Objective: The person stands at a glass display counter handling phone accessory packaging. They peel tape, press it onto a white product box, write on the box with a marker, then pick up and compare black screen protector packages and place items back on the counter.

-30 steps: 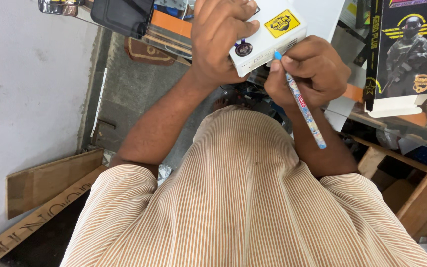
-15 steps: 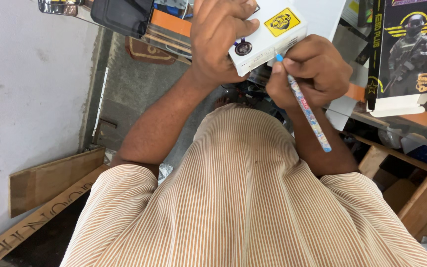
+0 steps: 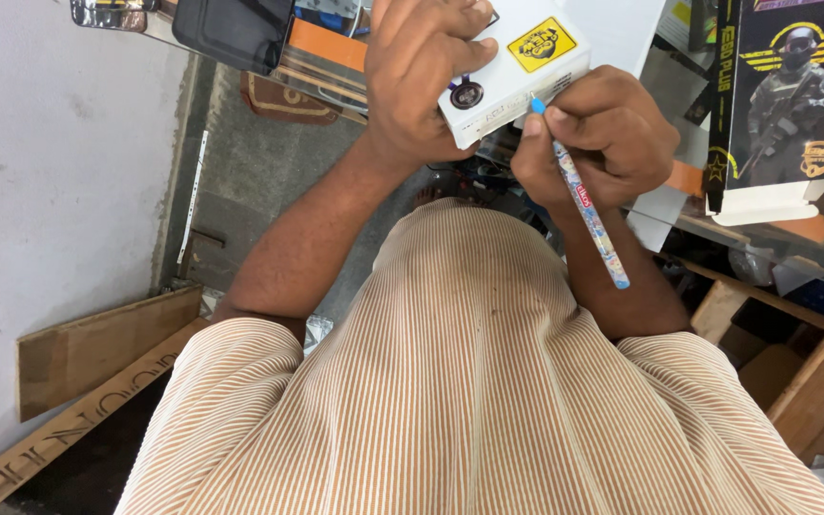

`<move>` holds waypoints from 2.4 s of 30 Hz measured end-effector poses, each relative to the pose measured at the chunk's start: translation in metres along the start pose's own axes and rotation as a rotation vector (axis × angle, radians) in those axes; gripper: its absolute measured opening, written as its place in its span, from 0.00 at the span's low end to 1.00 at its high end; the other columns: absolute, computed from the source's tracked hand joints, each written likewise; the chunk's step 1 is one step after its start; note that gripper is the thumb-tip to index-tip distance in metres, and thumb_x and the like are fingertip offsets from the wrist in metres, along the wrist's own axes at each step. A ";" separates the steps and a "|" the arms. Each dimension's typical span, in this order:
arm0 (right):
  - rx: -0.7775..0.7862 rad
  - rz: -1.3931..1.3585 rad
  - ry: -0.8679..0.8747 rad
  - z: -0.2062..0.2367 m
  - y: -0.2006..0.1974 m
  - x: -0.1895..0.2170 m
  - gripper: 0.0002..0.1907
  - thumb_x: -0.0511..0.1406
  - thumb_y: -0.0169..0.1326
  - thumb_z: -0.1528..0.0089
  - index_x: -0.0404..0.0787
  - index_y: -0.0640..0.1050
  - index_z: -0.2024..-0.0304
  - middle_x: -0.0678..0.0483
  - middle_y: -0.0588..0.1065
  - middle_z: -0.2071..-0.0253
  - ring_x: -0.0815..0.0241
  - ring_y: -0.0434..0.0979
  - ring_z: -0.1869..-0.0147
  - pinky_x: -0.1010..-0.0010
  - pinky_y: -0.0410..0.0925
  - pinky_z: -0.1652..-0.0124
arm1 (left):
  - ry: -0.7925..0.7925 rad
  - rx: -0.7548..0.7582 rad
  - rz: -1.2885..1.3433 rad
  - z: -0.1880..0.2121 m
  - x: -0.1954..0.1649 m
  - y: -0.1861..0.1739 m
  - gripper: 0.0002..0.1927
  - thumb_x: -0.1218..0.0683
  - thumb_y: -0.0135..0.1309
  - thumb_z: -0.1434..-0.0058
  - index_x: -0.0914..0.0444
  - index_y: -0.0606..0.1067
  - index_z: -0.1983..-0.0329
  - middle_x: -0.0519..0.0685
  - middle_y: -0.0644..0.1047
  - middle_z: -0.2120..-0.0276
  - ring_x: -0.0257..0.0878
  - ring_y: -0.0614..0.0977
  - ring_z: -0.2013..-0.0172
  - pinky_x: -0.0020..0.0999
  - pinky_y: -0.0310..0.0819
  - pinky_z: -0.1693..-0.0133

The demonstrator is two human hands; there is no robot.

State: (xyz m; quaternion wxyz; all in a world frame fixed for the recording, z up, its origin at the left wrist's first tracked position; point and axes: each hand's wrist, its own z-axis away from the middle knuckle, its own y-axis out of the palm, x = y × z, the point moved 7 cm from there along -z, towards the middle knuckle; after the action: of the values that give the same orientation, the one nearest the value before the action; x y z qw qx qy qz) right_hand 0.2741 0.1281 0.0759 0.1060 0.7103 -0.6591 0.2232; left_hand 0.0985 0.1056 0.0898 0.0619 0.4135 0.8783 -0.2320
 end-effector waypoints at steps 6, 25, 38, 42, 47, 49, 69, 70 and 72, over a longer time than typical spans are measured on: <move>-0.049 -0.054 -0.028 0.000 -0.003 -0.001 0.10 0.24 0.61 0.42 0.34 0.71 0.68 0.46 0.74 0.74 0.60 0.72 0.75 0.69 0.63 0.74 | -0.003 0.001 0.014 0.001 -0.003 -0.001 0.21 0.53 0.76 0.45 0.65 0.75 0.59 0.53 0.79 0.56 0.45 0.81 0.54 0.42 0.67 0.51; -0.031 -0.004 0.005 0.001 -0.007 -0.004 0.11 0.23 0.62 0.42 0.34 0.71 0.68 0.47 0.74 0.73 0.59 0.70 0.74 0.68 0.62 0.72 | -0.018 0.021 0.002 0.001 -0.002 0.002 0.20 0.54 0.74 0.43 0.65 0.75 0.58 0.52 0.79 0.55 0.45 0.79 0.55 0.41 0.67 0.50; -0.049 -0.028 -0.048 0.002 -0.008 -0.007 0.11 0.22 0.61 0.44 0.33 0.71 0.68 0.46 0.74 0.73 0.59 0.69 0.75 0.68 0.62 0.73 | 0.005 -0.003 0.007 0.004 -0.001 0.001 0.20 0.55 0.75 0.44 0.65 0.75 0.58 0.52 0.79 0.56 0.44 0.79 0.56 0.40 0.66 0.51; -0.046 -0.007 -0.056 0.004 -0.008 -0.005 0.12 0.22 0.62 0.44 0.34 0.71 0.69 0.45 0.74 0.73 0.60 0.70 0.75 0.69 0.62 0.74 | 0.037 -0.019 0.002 0.005 -0.001 0.002 0.20 0.54 0.76 0.43 0.64 0.75 0.58 0.51 0.79 0.56 0.42 0.79 0.56 0.40 0.66 0.52; -0.038 -0.004 0.003 0.004 -0.008 -0.006 0.11 0.22 0.62 0.41 0.33 0.71 0.68 0.45 0.74 0.72 0.58 0.71 0.73 0.70 0.63 0.74 | 0.068 -0.004 0.001 0.007 0.000 0.005 0.20 0.53 0.76 0.41 0.64 0.75 0.58 0.51 0.79 0.57 0.41 0.78 0.57 0.39 0.65 0.52; -0.037 -0.011 0.000 0.004 -0.008 -0.006 0.12 0.22 0.62 0.42 0.33 0.70 0.68 0.45 0.74 0.72 0.59 0.70 0.73 0.70 0.63 0.74 | 0.061 -0.014 -0.004 0.008 0.001 0.005 0.20 0.53 0.76 0.43 0.64 0.75 0.58 0.50 0.79 0.58 0.40 0.78 0.57 0.39 0.66 0.53; -0.039 -0.030 0.058 0.009 -0.013 -0.012 0.12 0.22 0.62 0.40 0.33 0.70 0.66 0.45 0.74 0.68 0.60 0.71 0.71 0.71 0.63 0.73 | 0.033 0.000 0.001 0.006 -0.001 0.002 0.19 0.54 0.76 0.42 0.64 0.75 0.59 0.51 0.79 0.57 0.42 0.79 0.56 0.39 0.66 0.52; -0.044 -0.030 0.041 0.009 -0.013 -0.011 0.12 0.22 0.62 0.41 0.33 0.70 0.67 0.45 0.75 0.68 0.60 0.71 0.72 0.70 0.63 0.72 | 0.035 0.000 -0.001 0.005 -0.001 0.002 0.19 0.54 0.76 0.42 0.64 0.75 0.59 0.51 0.79 0.57 0.42 0.79 0.56 0.39 0.66 0.52; -0.055 -0.031 0.006 0.009 -0.012 -0.010 0.12 0.22 0.62 0.42 0.33 0.71 0.67 0.45 0.75 0.69 0.60 0.70 0.72 0.68 0.64 0.71 | 0.046 -0.007 -0.001 0.005 -0.001 0.002 0.19 0.54 0.76 0.43 0.64 0.75 0.59 0.51 0.79 0.58 0.41 0.79 0.57 0.39 0.66 0.53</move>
State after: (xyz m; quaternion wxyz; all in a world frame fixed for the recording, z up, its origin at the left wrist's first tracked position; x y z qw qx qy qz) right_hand 0.2875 0.1344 0.0648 0.1307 0.7167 -0.6535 0.2054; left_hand 0.1004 0.1037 0.0853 0.0429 0.4183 0.8804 -0.2195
